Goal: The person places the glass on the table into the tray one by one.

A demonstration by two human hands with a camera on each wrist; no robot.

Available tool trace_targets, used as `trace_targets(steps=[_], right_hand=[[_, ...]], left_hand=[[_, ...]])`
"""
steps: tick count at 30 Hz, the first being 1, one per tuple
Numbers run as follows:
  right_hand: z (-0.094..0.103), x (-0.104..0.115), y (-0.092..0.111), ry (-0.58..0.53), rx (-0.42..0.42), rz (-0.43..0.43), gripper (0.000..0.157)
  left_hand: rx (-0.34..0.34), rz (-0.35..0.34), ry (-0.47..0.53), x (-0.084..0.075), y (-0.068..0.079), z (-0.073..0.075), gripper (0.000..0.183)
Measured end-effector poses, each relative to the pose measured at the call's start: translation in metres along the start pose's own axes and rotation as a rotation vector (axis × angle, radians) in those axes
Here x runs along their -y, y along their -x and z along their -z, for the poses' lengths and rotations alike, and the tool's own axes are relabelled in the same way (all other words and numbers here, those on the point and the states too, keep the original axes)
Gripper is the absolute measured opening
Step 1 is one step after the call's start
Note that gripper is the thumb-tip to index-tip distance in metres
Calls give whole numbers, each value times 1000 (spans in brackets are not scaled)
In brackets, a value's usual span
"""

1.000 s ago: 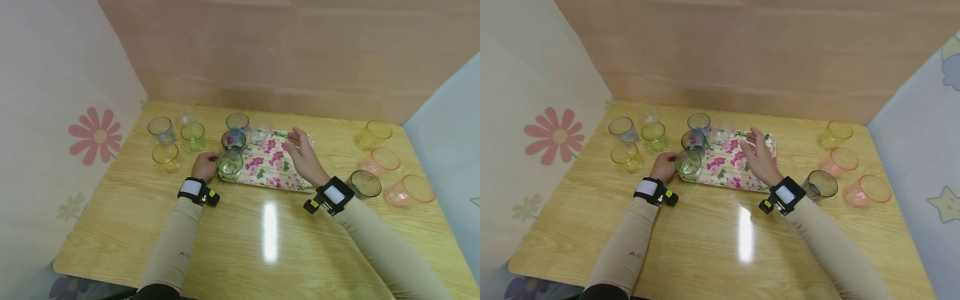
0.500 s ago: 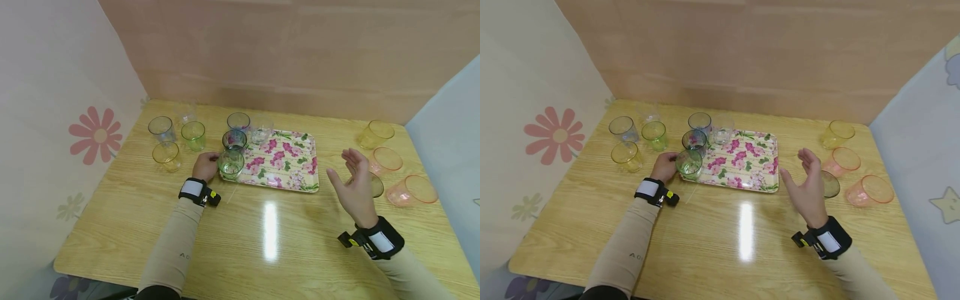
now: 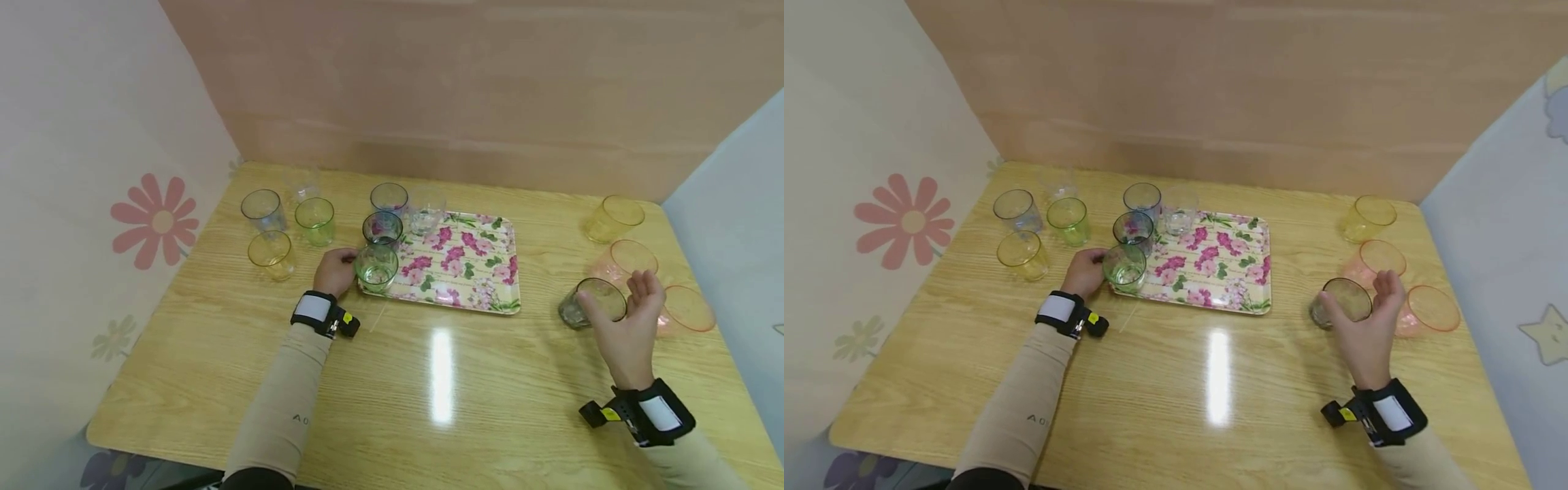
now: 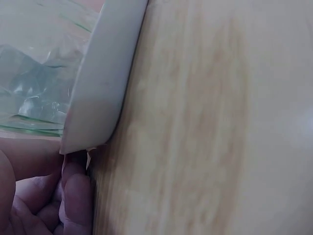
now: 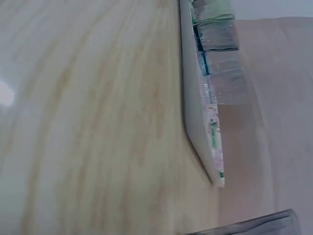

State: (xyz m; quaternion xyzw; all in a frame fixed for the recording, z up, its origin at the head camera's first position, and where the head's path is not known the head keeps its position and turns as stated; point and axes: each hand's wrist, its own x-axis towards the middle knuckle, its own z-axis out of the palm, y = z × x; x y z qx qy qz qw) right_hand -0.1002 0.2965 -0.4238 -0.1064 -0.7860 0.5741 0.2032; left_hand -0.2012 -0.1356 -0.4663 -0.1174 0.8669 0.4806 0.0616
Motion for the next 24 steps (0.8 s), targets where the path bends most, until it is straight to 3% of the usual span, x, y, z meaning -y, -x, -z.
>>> trace_targets(steps=[6,10,14,24], right_hand=[[-1,-9,3,-35,48,-126,94],[-1,-12,4,-121,49,-176,98],[2,-16,4,-107,63,-216,99],[0,-26,8,-149,76,-232,96]], left_hand=[[2,1,1,0,0,-1,33],[1,1,1,0,-1,-1,32],[1,-1,0,-1,-1,-1,31],[6,-10,-8,-1,0,-1,32]])
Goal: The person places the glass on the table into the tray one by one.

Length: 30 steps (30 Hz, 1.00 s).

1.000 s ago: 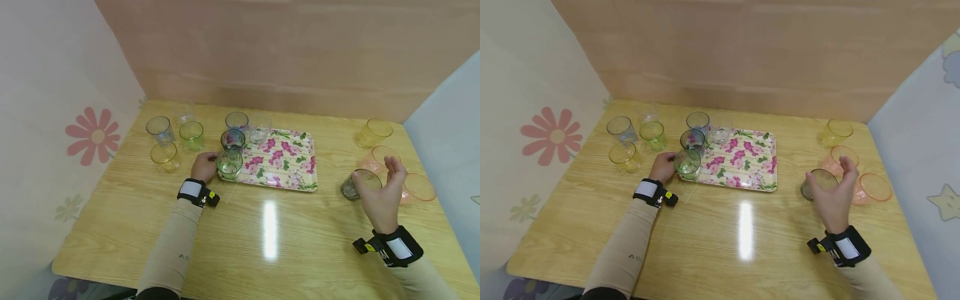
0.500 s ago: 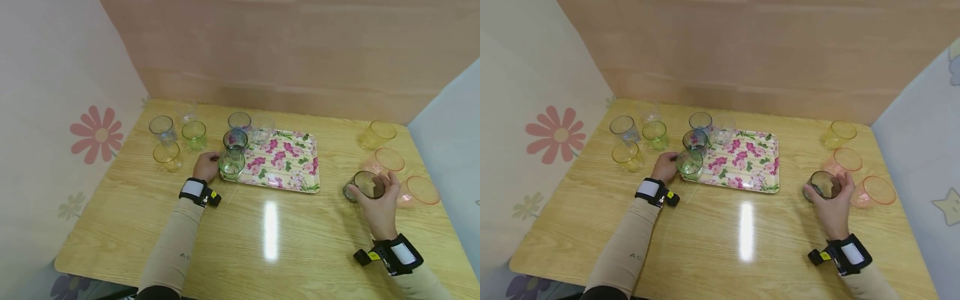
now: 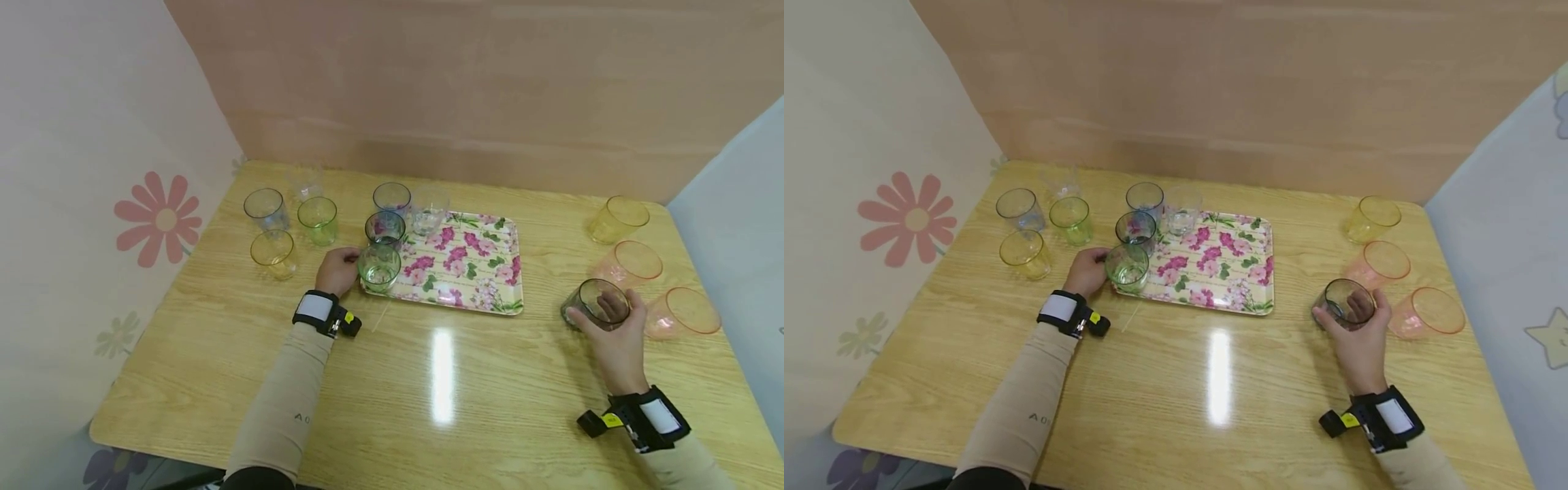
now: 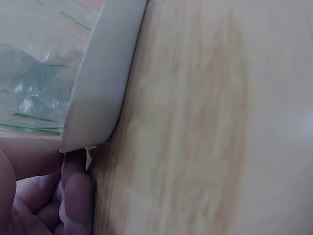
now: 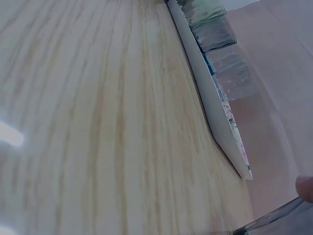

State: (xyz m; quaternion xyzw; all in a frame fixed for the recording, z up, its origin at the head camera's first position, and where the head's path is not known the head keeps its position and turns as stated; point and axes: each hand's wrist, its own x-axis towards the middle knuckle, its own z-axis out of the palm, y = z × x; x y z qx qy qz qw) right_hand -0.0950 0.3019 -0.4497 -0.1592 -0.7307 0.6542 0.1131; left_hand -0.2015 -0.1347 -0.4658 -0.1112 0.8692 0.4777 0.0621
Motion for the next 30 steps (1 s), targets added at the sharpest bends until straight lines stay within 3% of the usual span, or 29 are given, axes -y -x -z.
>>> trace_targets(steps=[10,22,30], right_hand=[[-1,-4,1,-23,-28,17,69],[1,-1,-5,185,7,50,72],[-9,9,-7,158,-3,55,71]], left_hand=[[7,18,15,-1,1,-1,32],[-10,0,13,1,0,0,30],[-12,-3,3,3,0,-1,31]])
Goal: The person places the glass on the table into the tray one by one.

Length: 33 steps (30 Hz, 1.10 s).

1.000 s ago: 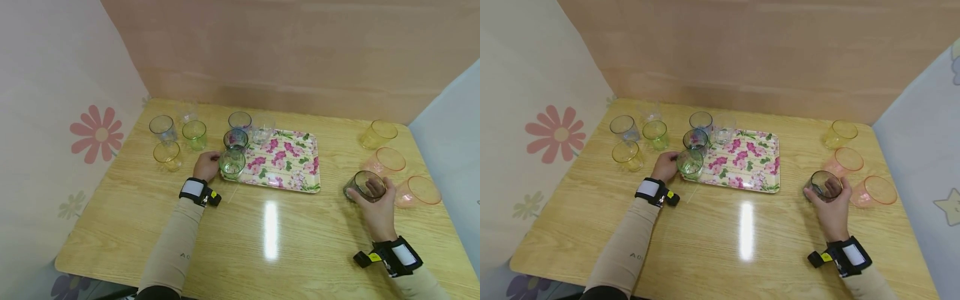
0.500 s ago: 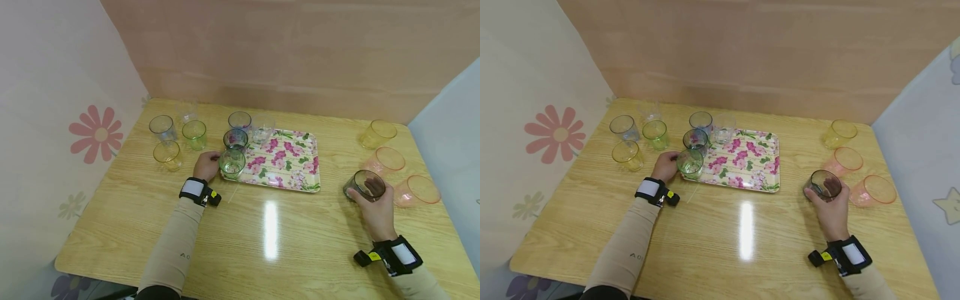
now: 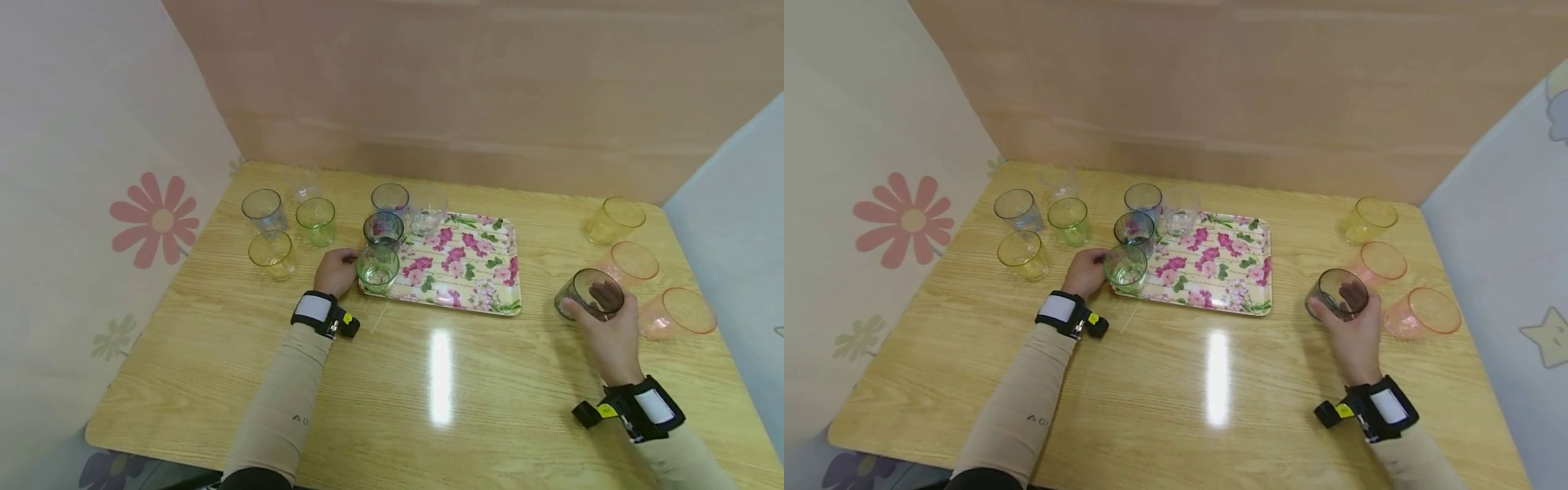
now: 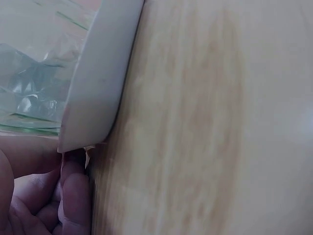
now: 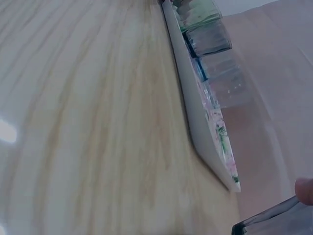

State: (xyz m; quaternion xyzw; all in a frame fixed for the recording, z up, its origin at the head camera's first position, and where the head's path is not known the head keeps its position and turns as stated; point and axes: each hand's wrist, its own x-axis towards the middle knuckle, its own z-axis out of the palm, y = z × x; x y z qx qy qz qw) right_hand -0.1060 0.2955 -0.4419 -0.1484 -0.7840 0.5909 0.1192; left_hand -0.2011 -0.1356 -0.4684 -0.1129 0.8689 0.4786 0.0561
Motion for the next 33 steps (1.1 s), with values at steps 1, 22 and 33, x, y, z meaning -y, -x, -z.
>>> trace_targets(steps=[1,22,33], right_hand=[[-2,3,0,-20,5,0,71],[-62,51,-4,-110,253,140,72],[-100,62,-8,-77,336,133,76]], left_hand=[[0,0,2,0,0,0,31],[4,3,2,0,0,0,32],[-9,4,1,1,0,-2,32]])
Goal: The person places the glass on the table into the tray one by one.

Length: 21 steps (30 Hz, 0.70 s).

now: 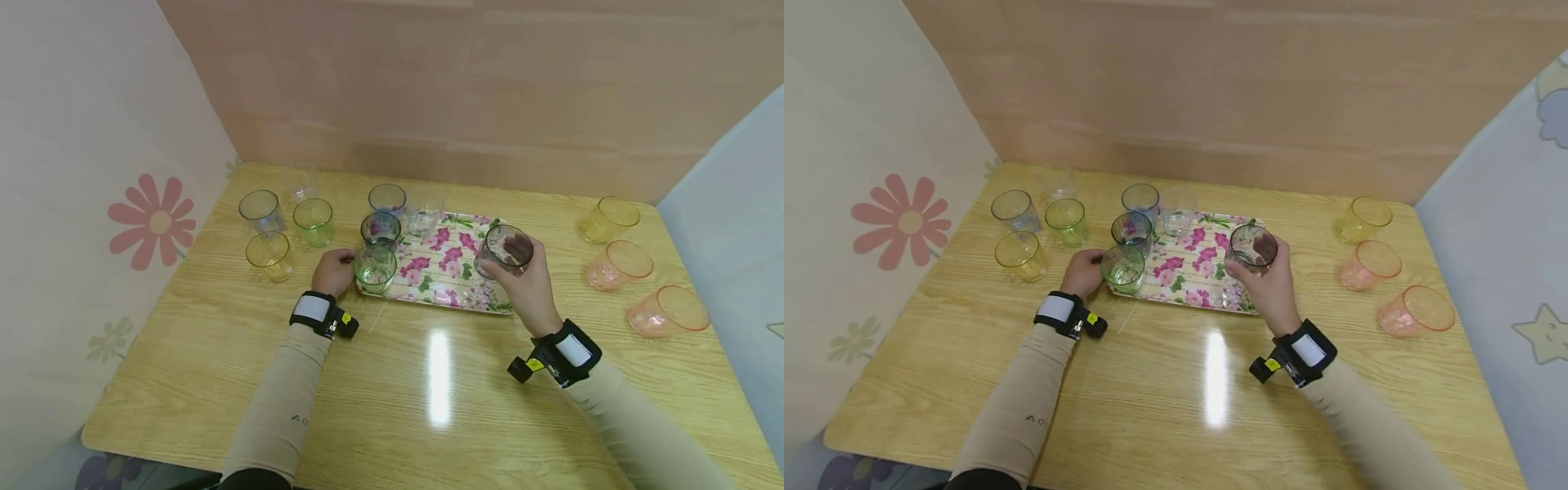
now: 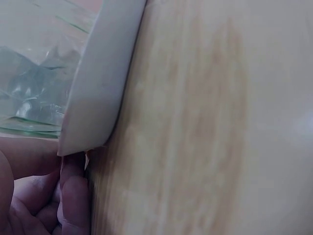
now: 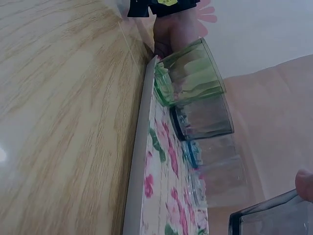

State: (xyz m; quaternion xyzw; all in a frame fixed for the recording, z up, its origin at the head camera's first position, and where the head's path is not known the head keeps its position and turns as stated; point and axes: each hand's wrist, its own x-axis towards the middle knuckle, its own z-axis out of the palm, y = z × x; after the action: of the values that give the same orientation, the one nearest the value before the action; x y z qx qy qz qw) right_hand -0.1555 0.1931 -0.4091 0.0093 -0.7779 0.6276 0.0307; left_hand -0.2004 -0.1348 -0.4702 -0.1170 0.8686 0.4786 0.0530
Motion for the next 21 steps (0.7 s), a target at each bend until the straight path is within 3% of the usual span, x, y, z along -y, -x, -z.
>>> trace_targets(steps=[7,21], right_hand=[[-22,5,-10,19,65,-13,84],[-62,0,-28,47,128,-64,83]], left_hand=[[0,6,-3,-1,0,0,31],[3,11,-9,-2,0,1,31]])
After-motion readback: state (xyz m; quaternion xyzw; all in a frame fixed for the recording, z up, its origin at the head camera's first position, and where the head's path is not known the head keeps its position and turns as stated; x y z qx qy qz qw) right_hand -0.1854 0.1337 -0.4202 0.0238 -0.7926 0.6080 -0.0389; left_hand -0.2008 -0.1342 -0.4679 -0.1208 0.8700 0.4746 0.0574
